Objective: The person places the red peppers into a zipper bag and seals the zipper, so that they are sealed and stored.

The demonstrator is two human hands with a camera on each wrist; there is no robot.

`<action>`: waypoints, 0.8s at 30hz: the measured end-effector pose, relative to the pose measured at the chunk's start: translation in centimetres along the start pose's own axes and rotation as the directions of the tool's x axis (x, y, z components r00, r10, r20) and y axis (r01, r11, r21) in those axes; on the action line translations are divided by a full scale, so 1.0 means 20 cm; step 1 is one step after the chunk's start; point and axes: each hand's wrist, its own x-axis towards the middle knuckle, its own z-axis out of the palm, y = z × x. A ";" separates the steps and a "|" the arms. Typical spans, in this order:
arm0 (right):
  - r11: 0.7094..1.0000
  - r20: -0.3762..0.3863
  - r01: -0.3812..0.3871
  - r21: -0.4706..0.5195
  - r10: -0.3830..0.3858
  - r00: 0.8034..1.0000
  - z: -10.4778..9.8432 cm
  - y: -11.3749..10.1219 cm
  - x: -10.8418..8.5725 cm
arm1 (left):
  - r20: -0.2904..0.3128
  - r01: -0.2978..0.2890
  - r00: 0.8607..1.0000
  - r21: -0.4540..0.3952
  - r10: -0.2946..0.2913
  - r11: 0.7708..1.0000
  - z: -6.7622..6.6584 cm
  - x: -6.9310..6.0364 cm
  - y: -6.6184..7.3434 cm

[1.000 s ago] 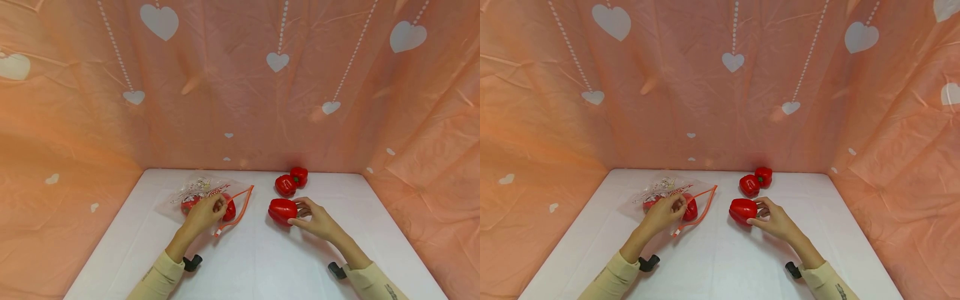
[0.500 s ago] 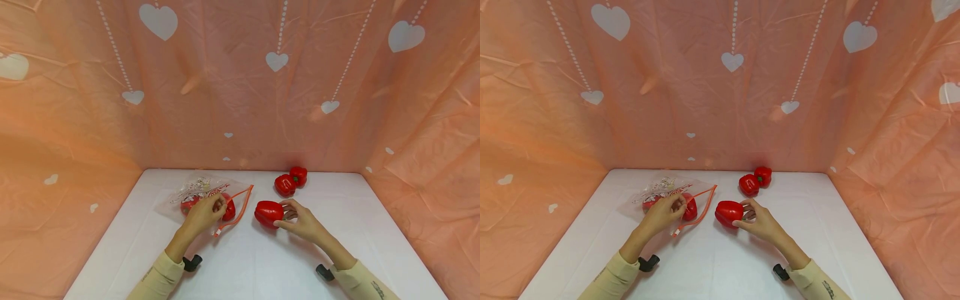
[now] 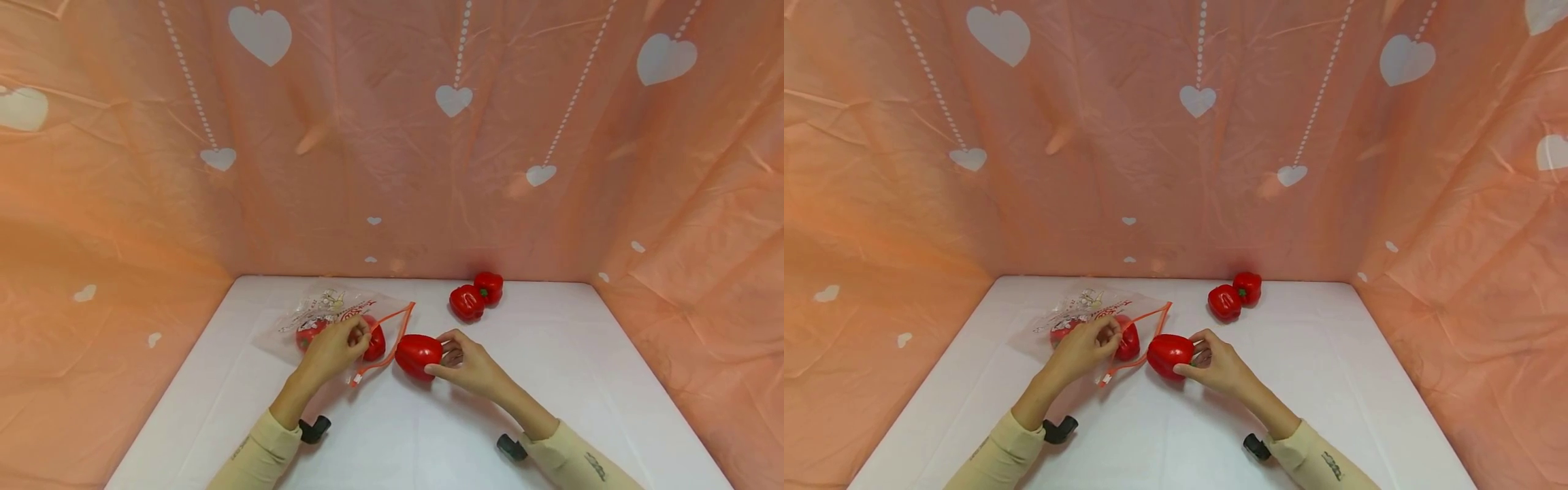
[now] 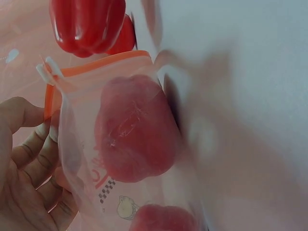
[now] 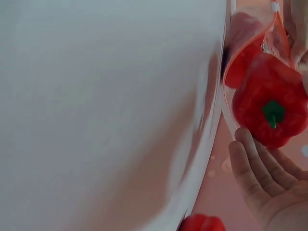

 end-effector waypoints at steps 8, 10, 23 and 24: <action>1.000 -0.007 -0.016 0.011 0.016 1.000 0.08 -0.02 0.01 | -0.007 -0.013 1.000 0.012 0.013 1.000 0.00 0.00 0.00; 1.000 -0.012 -0.022 0.008 0.022 1.000 0.09 -0.03 0.02 | -0.005 -0.011 1.000 0.013 0.011 1.000 0.00 0.00 0.00; 0.995 -0.011 -0.089 0.049 0.090 0.996 0.18 -0.06 0.06 | -0.016 -0.022 1.000 0.026 0.023 0.999 0.00 -0.01 0.00; 0.995 -0.010 -0.090 0.052 0.090 0.996 0.18 -0.06 0.06 | -0.015 -0.021 1.000 0.028 0.022 0.999 0.00 -0.01 0.00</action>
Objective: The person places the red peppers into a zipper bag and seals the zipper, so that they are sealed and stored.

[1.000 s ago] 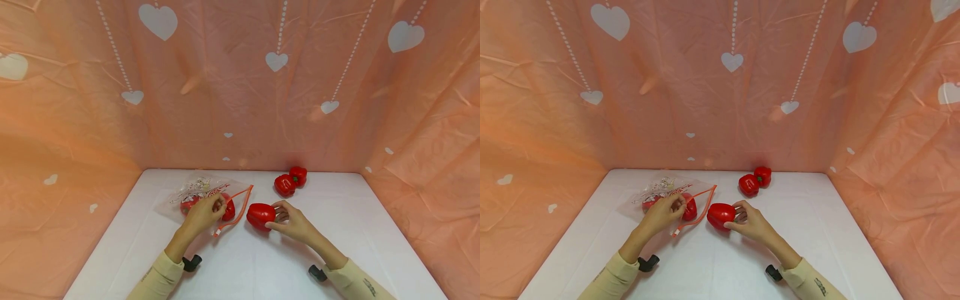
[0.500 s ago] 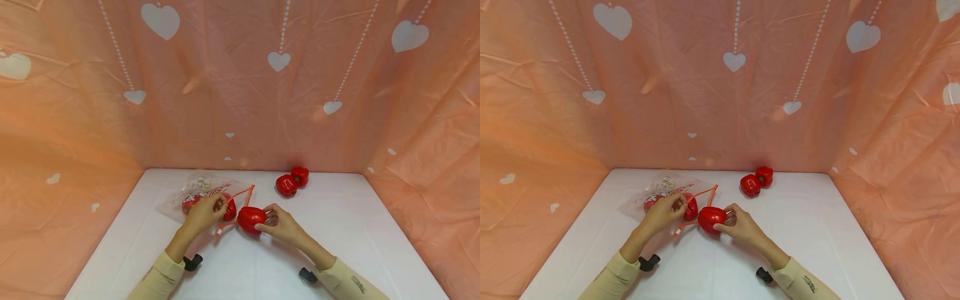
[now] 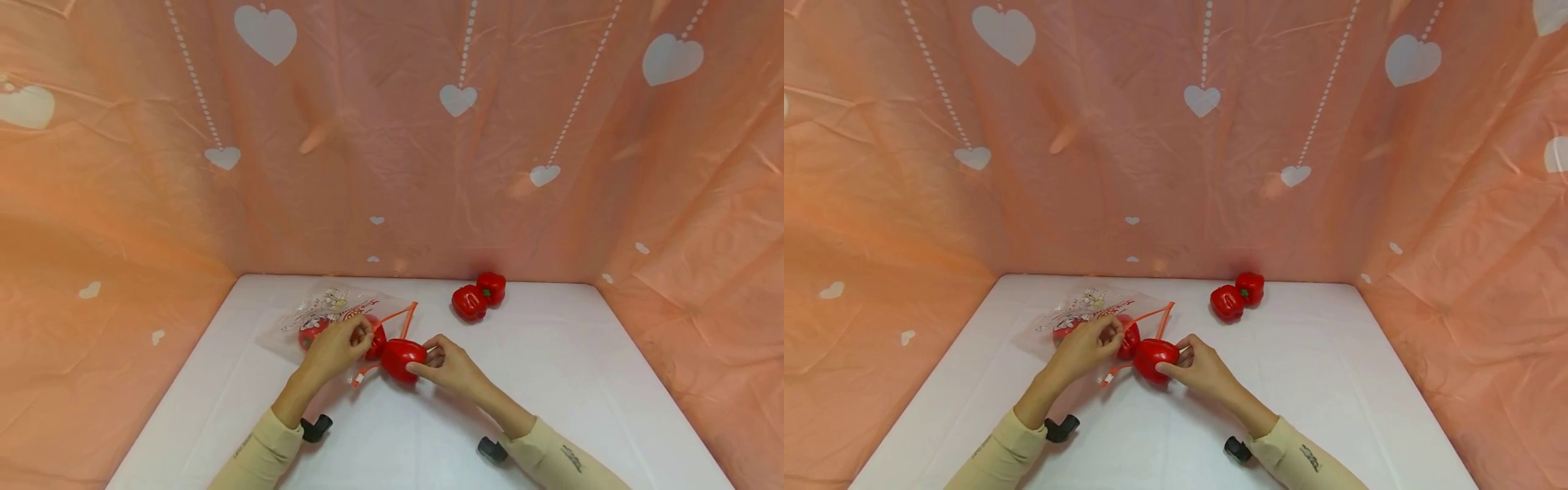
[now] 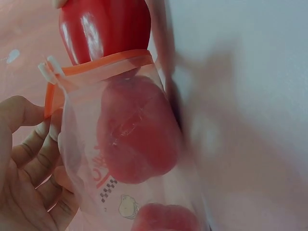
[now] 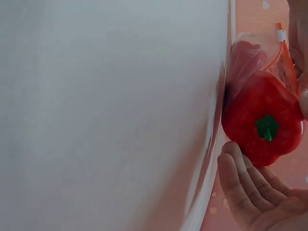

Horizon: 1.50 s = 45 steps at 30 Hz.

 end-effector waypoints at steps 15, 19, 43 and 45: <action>0.994 0.049 -0.047 0.098 0.042 0.998 0.04 -0.01 0.05 | 0.010 -0.010 1.000 0.003 0.010 1.000 0.01 0.01 0.01; 0.984 0.065 -0.062 0.166 0.052 0.997 0.04 -0.01 0.06 | 0.005 -0.016 1.000 0.004 0.016 1.000 0.01 0.00 0.01; 0.934 0.020 -0.075 0.349 0.073 0.997 0.10 -0.03 0.13 | 0.007 -0.026 1.000 0.020 0.026 0.999 0.02 0.00 0.01; 0.929 -0.006 -0.088 0.359 0.096 0.995 0.10 -0.03 0.14 | 0.006 -0.028 1.000 0.020 0.028 0.999 0.02 0.00 0.00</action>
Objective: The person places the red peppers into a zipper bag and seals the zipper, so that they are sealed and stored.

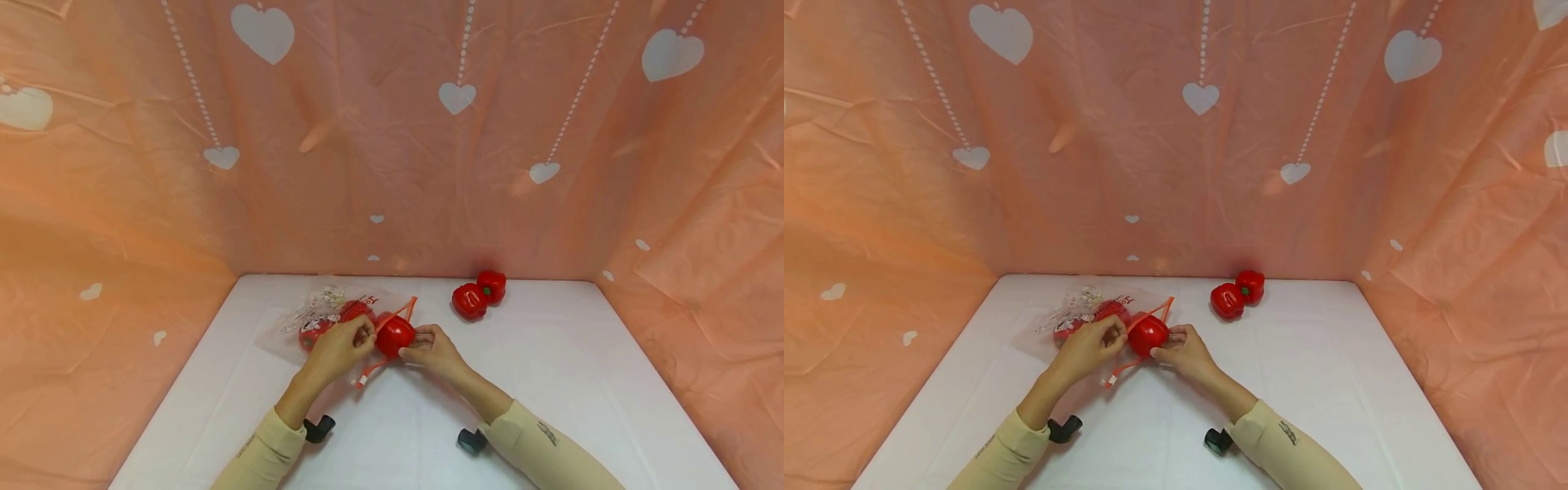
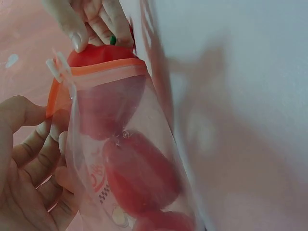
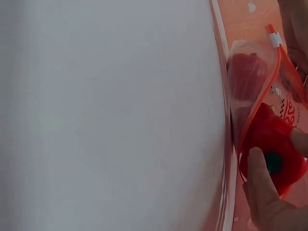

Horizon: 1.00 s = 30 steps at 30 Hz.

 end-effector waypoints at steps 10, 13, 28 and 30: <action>1.000 -0.058 -0.004 -0.004 0.003 0.998 0.03 -0.01 0.06 | 0.024 -0.029 0.999 0.002 0.029 1.000 0.00 -0.01 -0.01; 0.999 -0.090 0.033 -0.006 -0.034 0.995 0.05 -0.02 0.07 | 0.025 -0.040 0.999 0.004 0.040 0.999 -0.01 0.00 -0.01; 0.984 -0.135 0.147 0.101 -0.133 0.982 0.06 -0.02 0.12 | -0.001 -0.040 0.999 0.004 0.040 0.999 -0.02 0.00 0.00; 0.983 -0.130 0.151 0.100 -0.138 0.982 0.06 -0.02 0.12 | -0.001 -0.041 0.999 0.002 0.041 0.999 -0.02 0.00 0.00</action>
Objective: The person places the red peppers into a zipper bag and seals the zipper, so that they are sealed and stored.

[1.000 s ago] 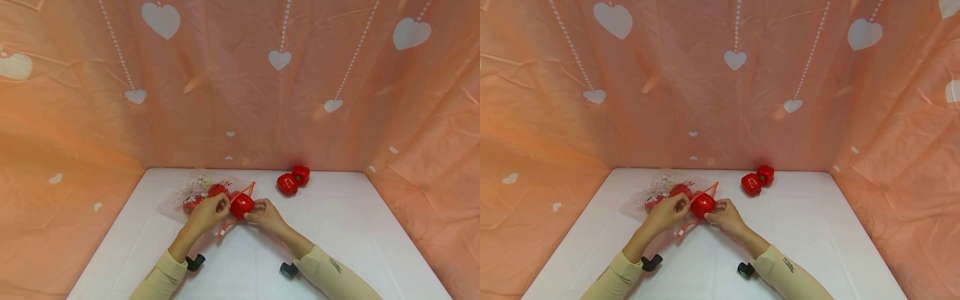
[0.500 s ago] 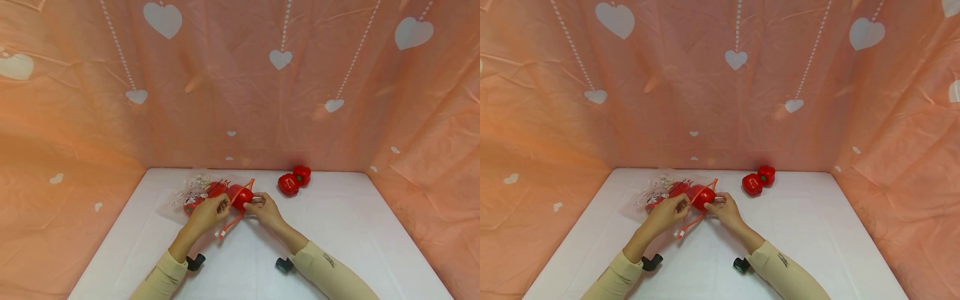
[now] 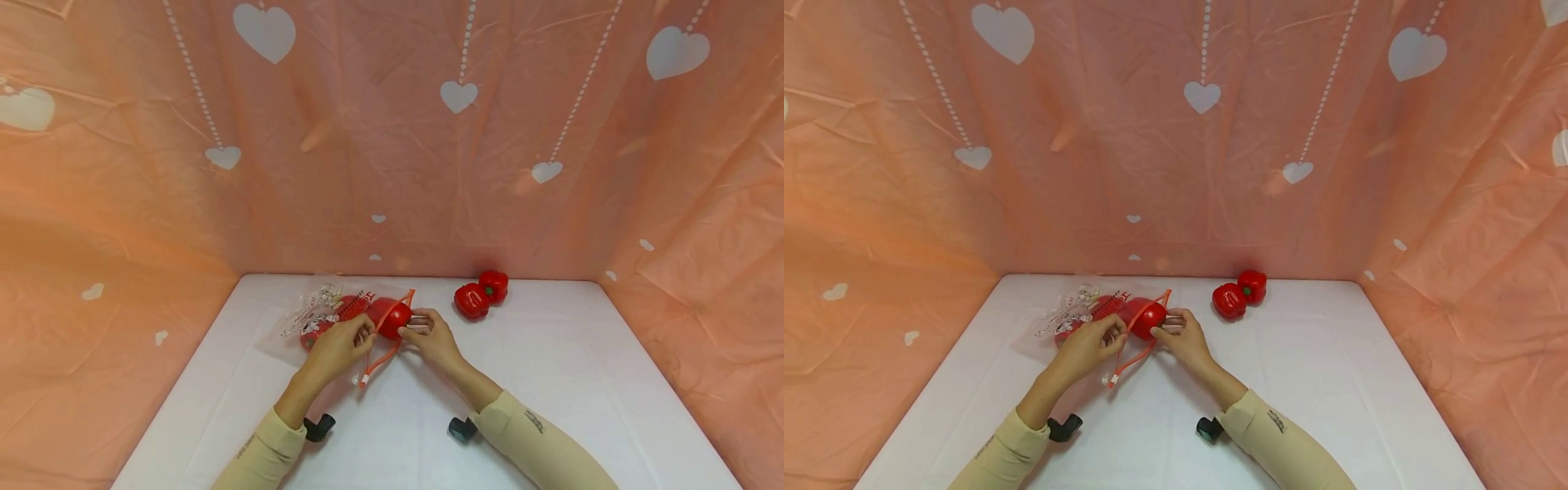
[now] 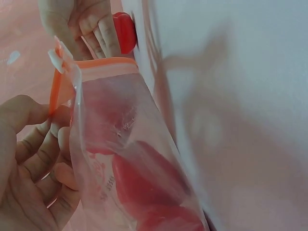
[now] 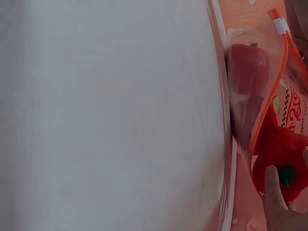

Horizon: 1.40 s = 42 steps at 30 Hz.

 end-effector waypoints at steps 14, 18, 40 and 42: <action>0.999 0.018 0.045 -0.031 -0.044 0.999 0.03 0.00 0.02 | -0.001 0.000 1.000 0.000 0.000 1.000 -0.01 0.00 0.00; 0.998 0.015 0.048 -0.051 -0.048 0.999 0.04 0.01 0.04 | 0.000 0.002 1.000 -0.002 -0.002 1.000 -0.01 0.00 0.00; 0.993 0.086 0.032 -0.112 -0.022 0.996 0.12 0.00 0.07 | -0.014 0.007 1.000 -0.014 -0.007 1.000 -0.01 0.00 0.00; 0.992 0.094 0.023 -0.123 -0.011 0.996 0.11 0.00 0.07 | -0.014 0.010 1.000 -0.013 -0.010 1.000 -0.02 0.00 0.00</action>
